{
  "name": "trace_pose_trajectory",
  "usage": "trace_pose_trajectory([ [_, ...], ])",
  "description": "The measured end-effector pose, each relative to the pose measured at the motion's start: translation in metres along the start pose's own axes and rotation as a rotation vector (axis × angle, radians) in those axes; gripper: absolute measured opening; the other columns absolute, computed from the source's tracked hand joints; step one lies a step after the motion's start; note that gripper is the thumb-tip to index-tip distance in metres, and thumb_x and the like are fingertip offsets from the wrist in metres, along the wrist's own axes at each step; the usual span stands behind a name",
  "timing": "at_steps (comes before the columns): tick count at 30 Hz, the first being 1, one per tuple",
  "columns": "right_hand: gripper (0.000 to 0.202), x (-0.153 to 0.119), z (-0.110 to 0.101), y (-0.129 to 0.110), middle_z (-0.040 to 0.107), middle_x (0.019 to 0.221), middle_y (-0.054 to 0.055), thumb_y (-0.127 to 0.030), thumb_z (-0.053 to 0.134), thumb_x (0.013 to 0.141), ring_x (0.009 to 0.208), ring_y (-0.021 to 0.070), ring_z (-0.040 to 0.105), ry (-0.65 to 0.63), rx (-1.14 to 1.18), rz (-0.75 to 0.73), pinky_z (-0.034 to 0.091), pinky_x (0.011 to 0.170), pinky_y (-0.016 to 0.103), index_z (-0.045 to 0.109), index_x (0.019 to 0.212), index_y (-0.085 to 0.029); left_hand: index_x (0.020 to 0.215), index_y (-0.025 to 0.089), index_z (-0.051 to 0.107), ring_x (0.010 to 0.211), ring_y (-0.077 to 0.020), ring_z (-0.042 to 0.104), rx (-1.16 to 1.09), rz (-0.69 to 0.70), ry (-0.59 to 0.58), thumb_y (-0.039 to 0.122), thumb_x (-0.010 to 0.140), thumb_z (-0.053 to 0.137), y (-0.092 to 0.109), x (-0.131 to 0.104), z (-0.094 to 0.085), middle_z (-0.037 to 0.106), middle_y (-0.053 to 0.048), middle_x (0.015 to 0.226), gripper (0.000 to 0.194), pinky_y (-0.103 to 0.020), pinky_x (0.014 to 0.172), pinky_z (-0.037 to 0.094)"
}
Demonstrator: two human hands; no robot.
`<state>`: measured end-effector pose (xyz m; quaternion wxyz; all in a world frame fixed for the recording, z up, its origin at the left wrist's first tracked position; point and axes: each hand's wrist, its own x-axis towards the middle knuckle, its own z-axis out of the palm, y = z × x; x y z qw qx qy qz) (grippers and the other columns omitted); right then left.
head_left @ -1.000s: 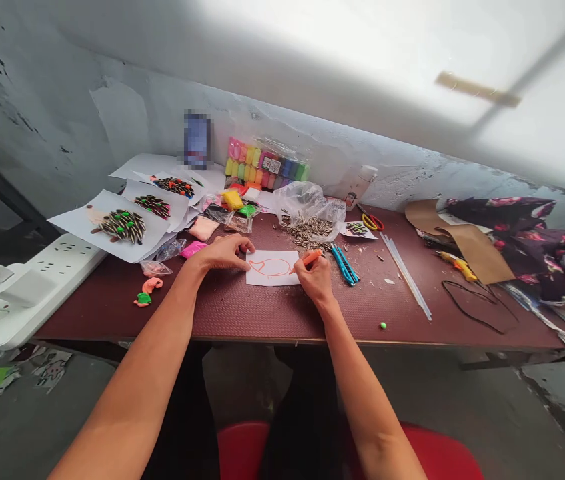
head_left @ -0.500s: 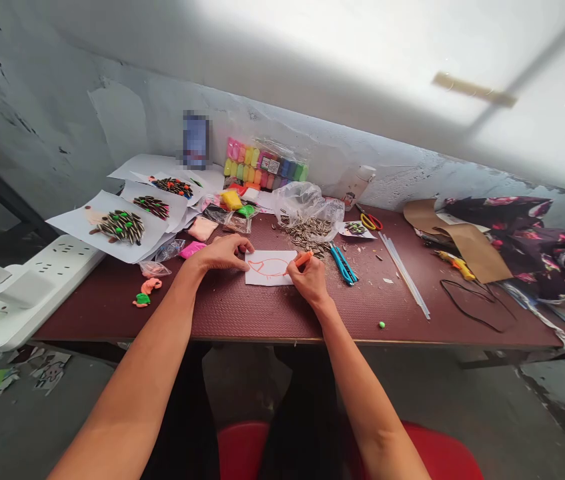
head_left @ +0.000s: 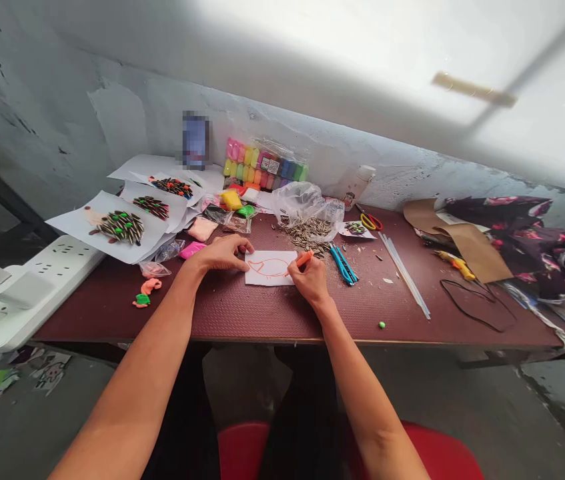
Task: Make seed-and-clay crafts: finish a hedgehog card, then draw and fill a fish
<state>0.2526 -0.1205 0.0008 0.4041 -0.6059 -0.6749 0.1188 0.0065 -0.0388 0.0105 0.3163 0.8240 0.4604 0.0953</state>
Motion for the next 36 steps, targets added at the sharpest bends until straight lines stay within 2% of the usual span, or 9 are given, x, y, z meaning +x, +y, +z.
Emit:
trace_pose_trajectory([
  [8,0.020,0.003,-0.003,-0.001,0.040,0.048,-0.006,-0.027,0.049,0.072,0.046,0.0094,0.035,0.101,0.090,0.092,0.026,0.049,0.024,0.041,0.054,-0.023,0.114,0.018,0.072,0.101,-0.0270,0.061,-0.040,0.023,0.020,0.046,0.062,0.071,-0.003,0.000,0.001,0.069,-0.009,0.114,0.059,-0.033,0.085,0.048],
  [12,0.020,0.003,-0.005,-0.005,0.050,0.050,-0.003,-0.030,0.048,0.073,0.048,0.0110,0.041,0.116,0.182,0.118,0.032,0.051,0.024,0.045,0.055,-0.023,0.109,0.017,0.073,0.093,-0.0242,0.062,-0.077,0.045,0.053,0.047,0.065,0.067,-0.007,0.002,0.003,0.071,-0.009,0.107,0.053,-0.032,0.081,0.049],
  [18,0.020,0.010,-0.002,-0.004,0.061,0.058,-0.001,-0.038,0.051,0.077,0.054,0.0136,0.049,0.071,0.366,0.168,0.038,0.054,0.025,0.057,0.069,-0.021,0.104,0.015,0.072,0.082,-0.0206,0.064,-0.118,0.003,0.152,0.036,0.072,0.060,-0.009,0.008,0.011,0.074,-0.007,0.094,0.040,-0.029,0.073,0.048],
  [21,0.030,0.023,-0.003,-0.001,0.059,0.058,-0.001,-0.046,0.056,0.081,0.054,0.0125,0.047,-0.004,0.400,0.157,0.037,0.055,0.025,0.058,0.066,-0.020,0.100,0.015,0.072,0.082,-0.0202,0.065,-0.065,-0.042,0.172,0.033,0.072,0.060,-0.004,0.010,0.011,0.074,-0.006,0.094,0.035,-0.028,0.071,0.046],
  [25,0.037,0.049,-0.002,-0.003,0.059,0.061,0.000,-0.053,0.064,0.079,0.056,0.0121,0.048,-0.126,0.454,0.085,0.038,0.056,0.026,0.060,0.067,-0.019,0.099,0.017,0.072,0.082,-0.0202,0.065,0.058,-0.118,0.111,0.030,0.069,0.066,0.009,0.015,0.003,0.074,-0.005,0.094,0.033,-0.027,0.069,0.043],
  [27,0.037,0.062,0.002,-0.004,0.059,0.061,-0.001,-0.055,0.066,0.077,0.055,0.0118,0.047,-0.171,0.519,0.090,0.037,0.055,0.026,0.061,0.072,-0.019,0.093,0.017,0.072,0.083,-0.0201,0.065,0.105,-0.141,0.058,0.029,0.068,0.068,0.016,0.018,-0.003,0.074,-0.006,0.094,0.028,-0.026,0.067,0.041],
  [30,0.039,0.077,0.012,-0.005,0.057,0.058,-0.002,-0.057,0.066,0.075,0.051,0.0106,0.043,-0.203,0.551,0.111,0.033,0.052,0.026,0.059,0.068,-0.020,0.084,0.018,0.072,0.077,-0.0187,0.064,0.120,-0.163,-0.007,0.027,0.065,0.069,0.023,0.022,-0.009,0.074,-0.004,0.087,0.021,-0.026,0.062,0.040],
  [33,0.036,0.080,0.019,-0.003,0.052,0.053,-0.003,-0.054,0.063,0.078,0.050,0.0109,0.044,-0.221,0.578,0.125,0.033,0.052,0.026,0.057,0.065,-0.021,0.076,0.018,0.070,0.072,-0.0178,0.062,0.101,-0.166,-0.033,0.025,0.065,0.066,0.024,0.026,-0.011,0.071,-0.003,0.078,0.014,-0.025,0.061,0.039],
  [36,0.026,0.075,0.020,0.000,0.054,0.055,-0.003,-0.045,0.059,0.078,0.053,0.0120,0.049,-0.193,0.622,0.149,0.036,0.053,0.025,0.057,0.068,-0.021,0.070,0.018,0.067,0.068,-0.0171,0.059,0.073,-0.154,-0.055,0.025,0.065,0.062,0.019,0.030,-0.013,0.068,-0.002,0.071,0.010,-0.025,0.059,0.038],
])
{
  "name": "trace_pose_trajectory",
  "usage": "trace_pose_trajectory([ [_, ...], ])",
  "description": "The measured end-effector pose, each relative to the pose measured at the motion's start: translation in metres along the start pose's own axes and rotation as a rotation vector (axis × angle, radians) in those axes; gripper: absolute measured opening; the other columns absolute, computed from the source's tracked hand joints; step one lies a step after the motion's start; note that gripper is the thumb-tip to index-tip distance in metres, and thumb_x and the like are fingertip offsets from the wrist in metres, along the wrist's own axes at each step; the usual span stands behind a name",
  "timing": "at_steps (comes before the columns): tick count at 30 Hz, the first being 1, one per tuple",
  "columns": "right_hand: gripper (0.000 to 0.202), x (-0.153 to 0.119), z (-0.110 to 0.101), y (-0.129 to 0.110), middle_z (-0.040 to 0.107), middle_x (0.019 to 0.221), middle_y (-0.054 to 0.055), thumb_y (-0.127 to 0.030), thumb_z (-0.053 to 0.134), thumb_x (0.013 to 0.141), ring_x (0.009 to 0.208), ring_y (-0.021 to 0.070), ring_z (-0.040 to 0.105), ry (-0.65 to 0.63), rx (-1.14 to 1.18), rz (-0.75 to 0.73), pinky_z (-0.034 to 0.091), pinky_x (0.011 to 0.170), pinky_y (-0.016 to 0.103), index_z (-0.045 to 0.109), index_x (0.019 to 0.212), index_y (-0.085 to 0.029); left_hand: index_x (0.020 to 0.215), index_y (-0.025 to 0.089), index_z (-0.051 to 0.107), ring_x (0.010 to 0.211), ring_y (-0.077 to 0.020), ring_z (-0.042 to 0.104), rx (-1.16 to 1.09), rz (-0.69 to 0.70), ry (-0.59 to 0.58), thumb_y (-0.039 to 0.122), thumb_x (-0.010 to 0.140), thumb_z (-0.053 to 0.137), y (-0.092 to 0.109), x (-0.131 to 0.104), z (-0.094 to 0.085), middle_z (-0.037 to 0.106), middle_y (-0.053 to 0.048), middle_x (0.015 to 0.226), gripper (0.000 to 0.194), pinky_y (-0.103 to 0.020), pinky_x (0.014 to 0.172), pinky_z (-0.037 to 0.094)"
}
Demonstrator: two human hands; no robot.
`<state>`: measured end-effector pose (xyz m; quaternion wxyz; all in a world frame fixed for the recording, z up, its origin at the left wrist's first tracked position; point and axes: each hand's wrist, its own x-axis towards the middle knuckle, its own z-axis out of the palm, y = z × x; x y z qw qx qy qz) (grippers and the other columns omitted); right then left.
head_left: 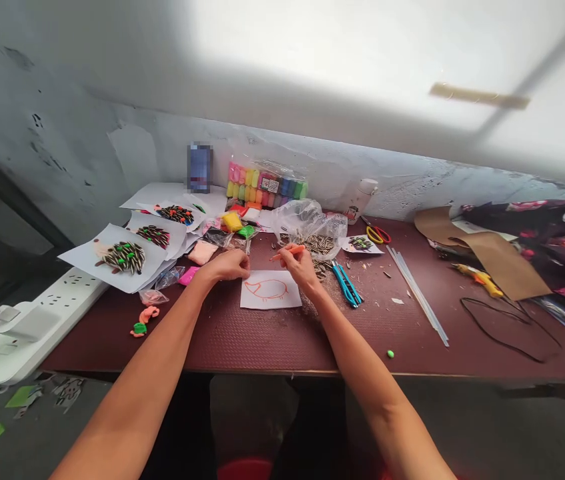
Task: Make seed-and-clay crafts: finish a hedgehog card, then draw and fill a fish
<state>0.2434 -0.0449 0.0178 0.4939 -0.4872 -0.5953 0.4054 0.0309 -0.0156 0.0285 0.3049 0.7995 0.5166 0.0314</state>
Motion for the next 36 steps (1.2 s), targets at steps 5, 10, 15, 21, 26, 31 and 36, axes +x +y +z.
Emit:
trace_pose_trajectory([
  [5,0.021,-0.010,-0.006,0.001,0.052,0.054,-0.004,-0.040,0.055,0.078,0.050,0.0111,0.044,0.074,-0.006,-0.032,0.033,0.051,0.025,0.052,0.067,-0.022,0.067,0.018,0.065,0.066,-0.0167,0.057,-0.042,-0.019,0.006,0.026,0.059,0.062,-0.008,0.011,-0.005,0.066,-0.001,0.069,0.012,-0.025,0.057,0.037],
  [10,0.027,-0.013,-0.007,0.001,0.045,0.051,-0.005,-0.039,0.050,0.081,0.047,0.0094,0.034,0.060,-0.125,-0.066,0.027,0.049,0.024,0.047,0.060,-0.023,0.066,0.018,0.066,0.064,-0.0173,0.056,-0.128,0.028,0.032,0.031,0.059,0.061,-0.018,0.014,-0.002,0.066,-0.001,0.066,0.016,-0.027,0.056,0.036],
  [15,0.022,-0.023,0.005,-0.004,0.047,0.054,-0.004,-0.039,0.049,0.081,0.051,0.0112,0.039,0.036,-0.237,-0.081,0.030,0.051,0.024,0.050,0.066,-0.023,0.068,0.018,0.067,0.064,-0.0178,0.056,-0.197,0.072,0.099,0.037,0.061,0.062,-0.025,0.011,0.005,0.066,-0.001,0.066,0.021,-0.027,0.056,0.036],
  [21,0.026,-0.036,0.017,-0.011,0.054,0.057,-0.003,-0.040,0.054,0.084,0.049,0.0108,0.043,0.025,-0.264,-0.140,0.032,0.051,0.025,0.051,0.065,-0.023,0.069,0.017,0.068,0.067,-0.0182,0.058,-0.194,0.068,0.136,0.033,0.064,0.059,-0.024,0.009,0.005,0.067,-0.002,0.069,0.019,-0.027,0.058,0.038],
  [26,0.024,-0.039,0.020,-0.006,0.064,0.064,0.000,-0.037,0.057,0.084,0.053,0.0116,0.049,-0.017,-0.268,-0.160,0.037,0.054,0.026,0.056,0.065,-0.022,0.067,0.018,0.067,0.066,-0.0183,0.058,-0.200,0.074,0.151,0.028,0.061,0.056,-0.023,0.008,0.004,0.068,-0.003,0.069,0.016,-0.027,0.058,0.038],
  [31,0.024,-0.042,0.025,-0.005,0.067,0.066,0.001,-0.036,0.057,0.087,0.059,0.0131,0.057,-0.093,-0.291,-0.142,0.041,0.059,0.026,0.059,0.067,-0.022,0.067,0.018,0.066,0.067,-0.0186,0.058,-0.198,0.076,0.122,0.028,0.060,0.056,-0.024,0.008,0.003,0.067,-0.002,0.069,0.016,-0.027,0.057,0.038],
  [36,0.025,-0.043,0.029,-0.004,0.065,0.066,0.000,-0.037,0.055,0.089,0.056,0.0122,0.053,-0.123,-0.349,-0.158,0.038,0.058,0.025,0.057,0.068,-0.022,0.069,0.017,0.068,0.068,-0.0184,0.058,-0.205,0.071,0.110,0.028,0.060,0.057,-0.026,0.010,0.002,0.068,-0.003,0.070,0.017,-0.027,0.058,0.039],
])
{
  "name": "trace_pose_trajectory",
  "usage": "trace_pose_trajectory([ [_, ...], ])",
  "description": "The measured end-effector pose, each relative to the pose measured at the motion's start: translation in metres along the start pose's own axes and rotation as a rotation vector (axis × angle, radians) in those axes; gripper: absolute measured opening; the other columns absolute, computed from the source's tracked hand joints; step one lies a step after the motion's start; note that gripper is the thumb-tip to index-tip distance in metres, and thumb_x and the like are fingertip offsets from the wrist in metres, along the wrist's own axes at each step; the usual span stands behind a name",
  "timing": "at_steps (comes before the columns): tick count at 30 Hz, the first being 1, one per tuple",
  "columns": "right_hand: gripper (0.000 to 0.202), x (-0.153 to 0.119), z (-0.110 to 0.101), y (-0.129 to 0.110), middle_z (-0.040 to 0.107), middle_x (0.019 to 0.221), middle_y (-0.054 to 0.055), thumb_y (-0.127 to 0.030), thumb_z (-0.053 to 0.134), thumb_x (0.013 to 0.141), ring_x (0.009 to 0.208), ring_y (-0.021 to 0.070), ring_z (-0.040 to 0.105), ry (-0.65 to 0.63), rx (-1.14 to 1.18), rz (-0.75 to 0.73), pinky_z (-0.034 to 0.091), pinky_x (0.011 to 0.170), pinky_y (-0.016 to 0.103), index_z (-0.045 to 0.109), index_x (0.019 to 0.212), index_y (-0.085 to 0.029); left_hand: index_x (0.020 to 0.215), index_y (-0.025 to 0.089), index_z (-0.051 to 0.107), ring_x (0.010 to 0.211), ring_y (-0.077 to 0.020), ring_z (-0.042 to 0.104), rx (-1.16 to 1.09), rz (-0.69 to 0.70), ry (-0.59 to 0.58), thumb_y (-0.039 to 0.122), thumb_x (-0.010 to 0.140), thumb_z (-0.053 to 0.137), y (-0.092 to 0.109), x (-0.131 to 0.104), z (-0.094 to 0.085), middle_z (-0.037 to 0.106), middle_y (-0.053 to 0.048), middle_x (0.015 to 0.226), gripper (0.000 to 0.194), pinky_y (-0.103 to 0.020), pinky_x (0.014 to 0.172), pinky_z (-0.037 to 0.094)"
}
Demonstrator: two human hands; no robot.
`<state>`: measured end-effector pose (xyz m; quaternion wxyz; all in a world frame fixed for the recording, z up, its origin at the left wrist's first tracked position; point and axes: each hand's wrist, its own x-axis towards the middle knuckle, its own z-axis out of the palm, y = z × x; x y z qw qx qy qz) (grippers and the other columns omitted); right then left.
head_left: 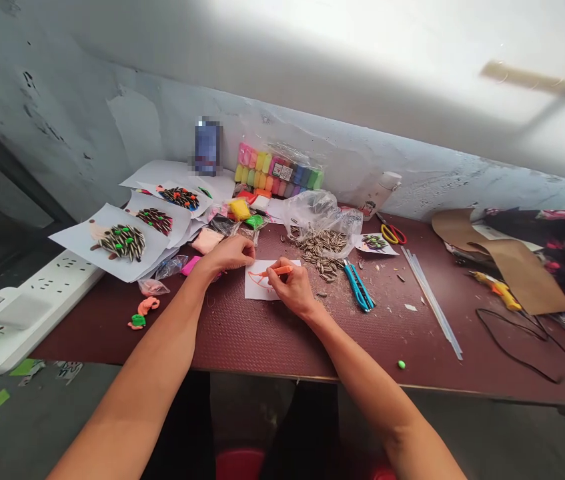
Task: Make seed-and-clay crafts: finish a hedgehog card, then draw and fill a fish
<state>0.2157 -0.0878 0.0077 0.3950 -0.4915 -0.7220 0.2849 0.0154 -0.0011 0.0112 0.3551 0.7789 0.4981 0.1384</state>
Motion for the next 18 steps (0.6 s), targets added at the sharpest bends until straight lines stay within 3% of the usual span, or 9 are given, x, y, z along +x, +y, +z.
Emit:
trace_pose_trajectory([
  [7,0.024,0.0046,0.0026,-0.0009,0.054,0.058,-0.003,-0.031,0.052,0.087,0.050,0.0110,0.044,0.119,-0.066,0.020,0.033,0.055,0.026,0.053,0.064,-0.023,0.069,0.017,0.068,0.063,-0.0166,0.056,-0.045,-0.005,-0.049,0.026,0.058,0.064,0.0032,-0.0019,-0.0027,0.066,0.000,0.065,0.014,-0.027,0.055,0.038],
  [12,0.024,0.0056,0.0046,-0.0002,0.053,0.058,-0.003,-0.029,0.051,0.086,0.050,0.0110,0.044,0.080,-0.080,0.024,0.032,0.054,0.026,0.055,0.063,-0.022,0.068,0.017,0.066,0.061,-0.0157,0.054,-0.027,-0.004,-0.045,0.024,0.058,0.063,0.0039,-0.0017,-0.0029,0.063,0.001,0.063,0.012,-0.026,0.054,0.036],
  [18,0.026,0.0028,0.0061,-0.0031,0.055,0.058,-0.003,-0.032,0.052,0.087,0.052,0.0116,0.048,0.064,-0.078,0.013,0.036,0.056,0.026,0.050,0.062,-0.023,0.083,0.018,0.067,0.058,-0.0147,0.052,-0.077,0.006,-0.057,0.026,0.056,0.067,0.0017,-0.0011,-0.0028,0.057,0.003,0.063,0.028,-0.025,0.050,0.035],
])
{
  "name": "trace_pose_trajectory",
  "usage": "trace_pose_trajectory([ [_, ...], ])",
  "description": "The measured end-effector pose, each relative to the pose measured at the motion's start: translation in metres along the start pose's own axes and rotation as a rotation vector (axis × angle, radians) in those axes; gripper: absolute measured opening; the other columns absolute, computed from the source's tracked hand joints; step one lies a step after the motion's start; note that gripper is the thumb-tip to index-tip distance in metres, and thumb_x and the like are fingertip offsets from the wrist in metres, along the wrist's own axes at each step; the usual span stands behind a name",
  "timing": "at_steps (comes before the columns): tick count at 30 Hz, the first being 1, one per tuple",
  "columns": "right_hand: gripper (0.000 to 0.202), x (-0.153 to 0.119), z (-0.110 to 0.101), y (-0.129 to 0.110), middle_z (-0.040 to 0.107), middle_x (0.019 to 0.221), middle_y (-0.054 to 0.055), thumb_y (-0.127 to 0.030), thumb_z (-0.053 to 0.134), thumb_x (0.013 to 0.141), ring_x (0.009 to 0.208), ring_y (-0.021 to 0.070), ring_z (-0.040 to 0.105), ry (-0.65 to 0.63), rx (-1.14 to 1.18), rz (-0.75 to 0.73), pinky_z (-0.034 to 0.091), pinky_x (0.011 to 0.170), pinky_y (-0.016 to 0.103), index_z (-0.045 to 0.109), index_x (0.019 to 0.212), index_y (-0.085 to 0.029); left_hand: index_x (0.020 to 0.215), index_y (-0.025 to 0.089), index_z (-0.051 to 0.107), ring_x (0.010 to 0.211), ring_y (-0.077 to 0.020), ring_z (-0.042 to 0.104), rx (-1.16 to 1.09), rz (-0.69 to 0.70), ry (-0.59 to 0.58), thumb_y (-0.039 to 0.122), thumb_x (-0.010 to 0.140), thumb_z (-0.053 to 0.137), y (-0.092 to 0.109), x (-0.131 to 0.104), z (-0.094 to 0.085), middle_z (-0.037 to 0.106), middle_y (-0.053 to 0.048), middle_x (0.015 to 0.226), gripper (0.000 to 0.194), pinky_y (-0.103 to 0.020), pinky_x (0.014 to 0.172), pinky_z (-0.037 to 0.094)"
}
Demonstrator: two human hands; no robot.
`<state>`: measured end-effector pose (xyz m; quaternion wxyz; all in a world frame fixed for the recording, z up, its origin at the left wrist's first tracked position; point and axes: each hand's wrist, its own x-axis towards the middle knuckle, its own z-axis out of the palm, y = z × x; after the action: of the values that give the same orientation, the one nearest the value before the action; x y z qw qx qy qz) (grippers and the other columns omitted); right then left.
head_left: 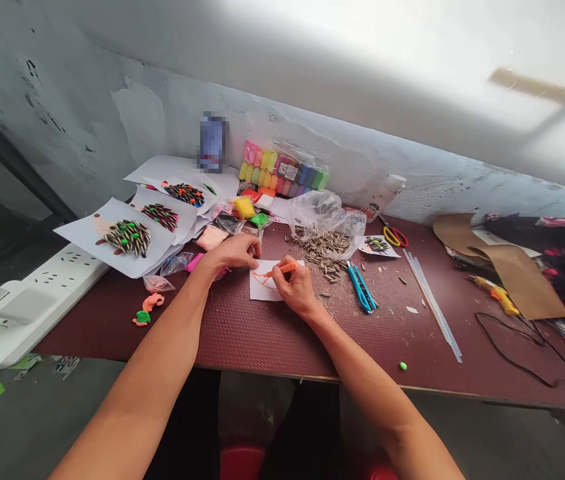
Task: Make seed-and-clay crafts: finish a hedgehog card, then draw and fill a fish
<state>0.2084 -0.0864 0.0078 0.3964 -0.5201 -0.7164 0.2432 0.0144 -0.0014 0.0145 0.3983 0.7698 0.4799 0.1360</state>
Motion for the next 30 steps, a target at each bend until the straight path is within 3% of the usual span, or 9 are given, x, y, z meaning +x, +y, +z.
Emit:
trace_pose_trajectory([
  [13,0.025,0.0002,0.0022,0.0000,0.055,0.059,-0.003,-0.034,0.052,0.087,0.055,0.0126,0.052,-0.040,0.007,-0.033,0.038,0.059,0.025,0.051,0.064,-0.024,0.073,0.018,0.063,0.062,-0.0161,0.054,0.032,0.044,-0.020,0.027,0.056,0.065,-0.0009,0.0012,-0.0003,0.061,0.001,0.066,0.019,-0.026,0.054,0.034],
  [30,0.025,0.0010,0.0002,0.0034,0.052,0.056,-0.004,-0.032,0.050,0.086,0.050,0.0106,0.047,0.002,-0.048,-0.036,0.033,0.055,0.024,0.046,0.063,-0.023,0.077,0.015,0.072,0.057,-0.0137,0.049,-0.026,0.014,-0.067,0.026,0.055,0.064,0.0013,-0.0004,-0.0007,0.057,0.003,0.060,0.026,-0.025,0.051,0.031],
])
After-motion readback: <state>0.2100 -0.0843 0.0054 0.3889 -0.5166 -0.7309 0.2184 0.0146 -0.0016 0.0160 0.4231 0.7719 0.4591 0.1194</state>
